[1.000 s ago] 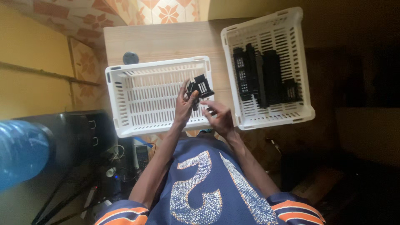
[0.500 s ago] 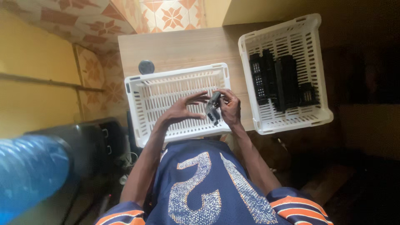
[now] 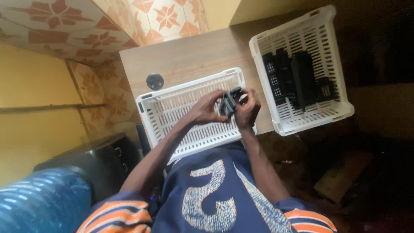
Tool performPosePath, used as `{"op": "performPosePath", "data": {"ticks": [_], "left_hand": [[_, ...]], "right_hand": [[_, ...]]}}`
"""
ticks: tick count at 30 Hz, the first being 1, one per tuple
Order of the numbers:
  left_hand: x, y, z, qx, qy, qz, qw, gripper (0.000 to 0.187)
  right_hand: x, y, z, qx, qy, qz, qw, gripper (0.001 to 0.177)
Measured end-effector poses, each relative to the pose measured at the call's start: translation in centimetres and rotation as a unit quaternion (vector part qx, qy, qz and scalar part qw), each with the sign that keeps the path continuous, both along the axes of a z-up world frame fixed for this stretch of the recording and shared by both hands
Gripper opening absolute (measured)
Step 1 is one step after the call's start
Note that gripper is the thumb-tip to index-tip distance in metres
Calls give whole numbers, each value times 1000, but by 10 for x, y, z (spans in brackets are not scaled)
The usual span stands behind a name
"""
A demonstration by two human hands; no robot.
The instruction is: The person removes stacked white plastic baskets from a table and places them side by side. They then pick up black plastic parts from one basket and transfer them into the other basket, handling the parts one at a time and arranging them inside.
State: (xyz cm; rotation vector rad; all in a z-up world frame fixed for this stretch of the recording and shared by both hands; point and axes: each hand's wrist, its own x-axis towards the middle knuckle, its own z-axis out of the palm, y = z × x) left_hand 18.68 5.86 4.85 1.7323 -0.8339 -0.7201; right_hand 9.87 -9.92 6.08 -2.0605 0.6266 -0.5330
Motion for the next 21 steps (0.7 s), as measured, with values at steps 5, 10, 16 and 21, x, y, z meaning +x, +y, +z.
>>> {"op": "performPosePath", "data": {"ticks": [5,10,16,21], "left_hand": [[60,-22,-4,-12,-13,83,996,74],[125,-47,-43,-15,-228,33,973,71],[180,-80,-111,5,-186,-48,981,76],[192,-94,-146,55,-165,-111,979,75]], "right_hand": [[19,-34,-8,-38,16,41,998,27],[25,-61,-50,-69,174,47,981,65],[32,-62,-90,55,262,27,963,46],[25,-59,-85,-21,116,29,993,46]]}}
